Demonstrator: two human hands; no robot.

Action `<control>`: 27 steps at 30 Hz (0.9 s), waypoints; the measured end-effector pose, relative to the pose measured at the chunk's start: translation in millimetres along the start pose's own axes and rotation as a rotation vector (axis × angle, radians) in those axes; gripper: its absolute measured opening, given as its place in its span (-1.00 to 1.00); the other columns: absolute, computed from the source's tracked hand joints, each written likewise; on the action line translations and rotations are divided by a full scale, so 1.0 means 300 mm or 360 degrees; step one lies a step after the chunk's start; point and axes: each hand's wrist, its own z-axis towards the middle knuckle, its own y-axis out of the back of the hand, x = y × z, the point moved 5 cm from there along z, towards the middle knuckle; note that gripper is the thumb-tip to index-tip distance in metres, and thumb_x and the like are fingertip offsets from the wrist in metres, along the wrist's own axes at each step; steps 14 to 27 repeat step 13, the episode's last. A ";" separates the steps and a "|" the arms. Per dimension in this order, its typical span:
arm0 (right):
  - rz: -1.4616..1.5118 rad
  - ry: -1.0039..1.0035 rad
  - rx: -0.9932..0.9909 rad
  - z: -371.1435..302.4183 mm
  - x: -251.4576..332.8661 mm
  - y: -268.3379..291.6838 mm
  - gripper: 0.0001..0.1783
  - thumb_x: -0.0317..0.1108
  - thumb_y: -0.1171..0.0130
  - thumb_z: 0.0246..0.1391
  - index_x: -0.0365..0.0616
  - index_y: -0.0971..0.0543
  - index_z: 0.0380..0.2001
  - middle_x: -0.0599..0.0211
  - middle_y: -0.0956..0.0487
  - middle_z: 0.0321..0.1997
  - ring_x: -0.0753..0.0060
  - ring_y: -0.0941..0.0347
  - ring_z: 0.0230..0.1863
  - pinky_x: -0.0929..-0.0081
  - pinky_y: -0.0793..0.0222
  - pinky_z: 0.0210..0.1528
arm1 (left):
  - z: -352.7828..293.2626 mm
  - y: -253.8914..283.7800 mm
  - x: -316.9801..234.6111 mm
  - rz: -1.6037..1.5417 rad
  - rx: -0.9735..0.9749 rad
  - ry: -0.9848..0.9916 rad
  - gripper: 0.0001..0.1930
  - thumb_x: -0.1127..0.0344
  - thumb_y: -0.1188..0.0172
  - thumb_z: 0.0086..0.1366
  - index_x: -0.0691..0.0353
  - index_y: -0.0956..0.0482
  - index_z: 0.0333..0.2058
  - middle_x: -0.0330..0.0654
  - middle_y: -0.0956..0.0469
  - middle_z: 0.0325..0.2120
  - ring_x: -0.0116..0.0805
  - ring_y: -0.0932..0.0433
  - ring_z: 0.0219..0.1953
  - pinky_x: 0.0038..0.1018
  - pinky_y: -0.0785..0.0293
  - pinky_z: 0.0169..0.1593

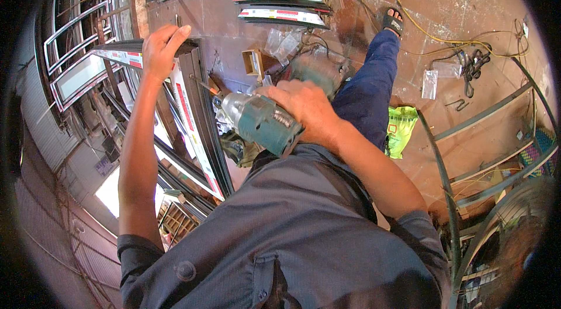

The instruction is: The person assembles aluminum window frames by inserting rubber gaskets into the frame profiles, cutting the gaskets to length, and joining the frame corners. The person uses shears to trim the gaskets and a power drill to fasten the frame corners together.

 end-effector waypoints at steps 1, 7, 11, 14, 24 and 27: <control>0.0431 -0.0057 0.0001 -0.018 -0.022 -0.030 -0.53 -0.30 -0.31 0.14 0.05 -0.61 0.15 0.14 -0.68 -0.01 0.05 -0.64 0.06 0.12 -0.49 0.14 | 0.001 0.002 -0.007 -0.0014 -0.0003 0.0005 -0.36 -0.20 -0.26 0.40 0.36 -0.55 -0.55 -0.04 -0.38 -0.64 -0.07 -0.39 -0.56 -0.17 -0.22 -0.39; 0.0684 0.0170 -0.0310 -0.044 0.003 -0.058 -0.51 -0.24 -0.47 0.13 -0.19 -0.65 0.10 0.07 -0.73 -0.01 0.06 -0.70 -0.01 0.28 -0.54 0.16 | -0.001 0.002 -0.010 -0.0001 -0.0016 0.0061 -0.39 -0.17 -0.28 0.40 0.35 -0.58 -0.54 -0.06 -0.38 -0.64 -0.09 -0.40 -0.57 -0.21 -0.26 -0.40; 0.1032 0.0023 -0.0372 -0.018 0.016 0.015 -0.39 -0.23 -0.56 0.05 -0.19 -0.64 0.15 0.08 -0.74 0.05 0.15 -0.71 0.02 0.35 -0.53 0.19 | 0.002 0.006 -0.021 -0.0008 -0.0008 0.0074 -0.39 -0.18 -0.28 0.39 0.35 -0.59 -0.53 -0.07 -0.39 -0.63 -0.10 -0.42 -0.57 -0.19 -0.28 -0.39; 0.1043 0.0018 -0.0359 -0.016 0.011 0.021 -0.36 -0.21 -0.57 0.03 -0.19 -0.63 0.17 0.08 -0.74 0.06 0.15 -0.71 0.02 0.35 -0.53 0.20 | 0.000 0.003 -0.025 -0.0009 -0.0057 0.0052 -0.39 -0.18 -0.29 0.39 0.35 -0.60 -0.53 -0.07 -0.40 -0.62 -0.11 -0.43 -0.57 -0.18 -0.29 -0.39; 0.1043 0.0018 -0.0359 -0.016 0.011 0.021 -0.36 -0.21 -0.57 0.03 -0.19 -0.63 0.17 0.08 -0.74 0.06 0.15 -0.71 0.02 0.35 -0.53 0.20 | 0.000 0.003 -0.025 -0.0009 -0.0057 0.0052 -0.39 -0.18 -0.29 0.39 0.35 -0.60 -0.53 -0.07 -0.40 -0.62 -0.11 -0.43 -0.57 -0.18 -0.29 -0.39; 0.1043 0.0018 -0.0359 -0.016 0.011 0.021 -0.36 -0.21 -0.57 0.03 -0.19 -0.63 0.17 0.08 -0.74 0.06 0.15 -0.71 0.02 0.35 -0.53 0.20 | 0.000 0.003 -0.025 -0.0009 -0.0057 0.0052 -0.39 -0.18 -0.29 0.39 0.35 -0.60 -0.53 -0.07 -0.40 -0.62 -0.11 -0.43 -0.57 -0.18 -0.29 -0.39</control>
